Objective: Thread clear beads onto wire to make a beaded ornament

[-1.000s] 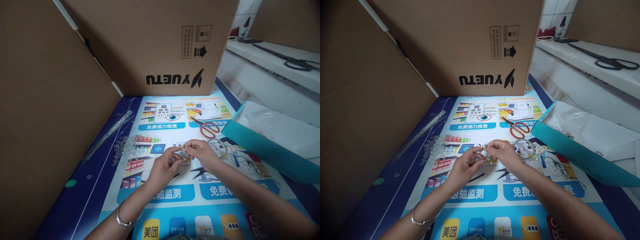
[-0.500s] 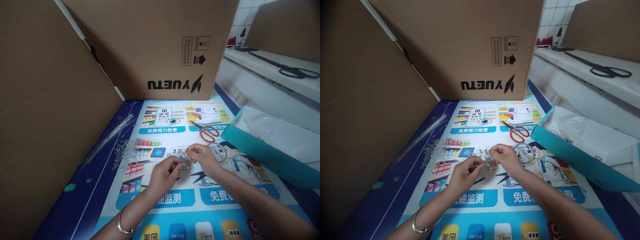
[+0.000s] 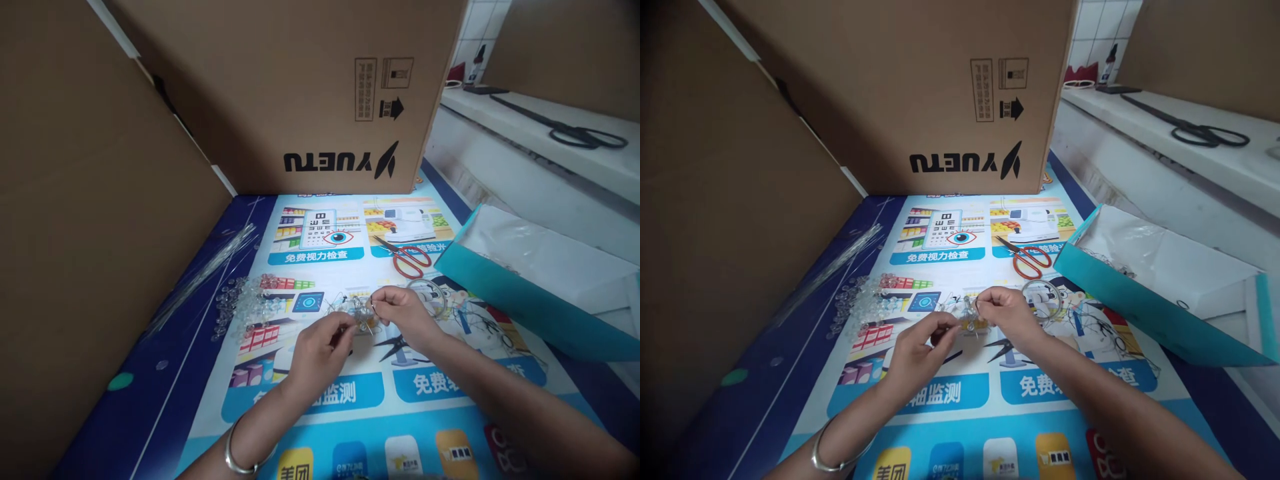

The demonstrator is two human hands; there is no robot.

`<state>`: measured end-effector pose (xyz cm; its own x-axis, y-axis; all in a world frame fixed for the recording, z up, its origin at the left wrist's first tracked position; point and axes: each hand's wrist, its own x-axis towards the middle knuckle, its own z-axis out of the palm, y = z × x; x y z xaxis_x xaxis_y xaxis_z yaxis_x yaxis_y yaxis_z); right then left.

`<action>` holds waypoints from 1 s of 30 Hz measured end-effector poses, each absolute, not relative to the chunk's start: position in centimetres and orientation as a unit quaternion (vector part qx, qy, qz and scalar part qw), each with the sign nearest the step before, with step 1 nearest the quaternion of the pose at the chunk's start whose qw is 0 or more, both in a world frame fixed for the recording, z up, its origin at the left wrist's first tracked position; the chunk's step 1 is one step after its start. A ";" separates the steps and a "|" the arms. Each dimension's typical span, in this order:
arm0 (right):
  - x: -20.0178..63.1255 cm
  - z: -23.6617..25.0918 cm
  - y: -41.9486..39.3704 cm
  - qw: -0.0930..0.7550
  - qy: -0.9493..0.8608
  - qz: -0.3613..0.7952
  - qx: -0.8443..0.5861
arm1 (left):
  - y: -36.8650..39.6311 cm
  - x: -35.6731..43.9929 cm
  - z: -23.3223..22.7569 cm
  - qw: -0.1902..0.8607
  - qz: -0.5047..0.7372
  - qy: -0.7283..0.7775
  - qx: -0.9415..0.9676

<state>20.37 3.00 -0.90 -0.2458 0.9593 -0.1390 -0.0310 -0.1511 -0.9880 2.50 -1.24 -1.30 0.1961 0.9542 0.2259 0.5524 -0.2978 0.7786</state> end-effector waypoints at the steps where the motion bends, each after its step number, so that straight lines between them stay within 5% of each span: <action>1: 20.4 -0.9 3.0 0.407 -0.506 0.608 -0.457 | -1.2 2.5 -1.3 0.279 0.358 0.525 0.720; 20: 21.7 -0.2 3.6 0.376 -0.534 0.615 -0.443 | -1.3 2.4 -1.1 0.275 0.343 0.536 0.721; 30: 22.1 -1.0 4.1 0.270 -0.577 0.613 -0.467 | -1.1 2.2 -2.1 0.271 0.378 0.522 0.715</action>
<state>22.07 4.11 -1.05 -0.4187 0.8697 -0.2613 0.2080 -0.1883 -0.9598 2.16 -1.10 -2.07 0.1691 0.9516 0.2565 0.5414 -0.3072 0.7826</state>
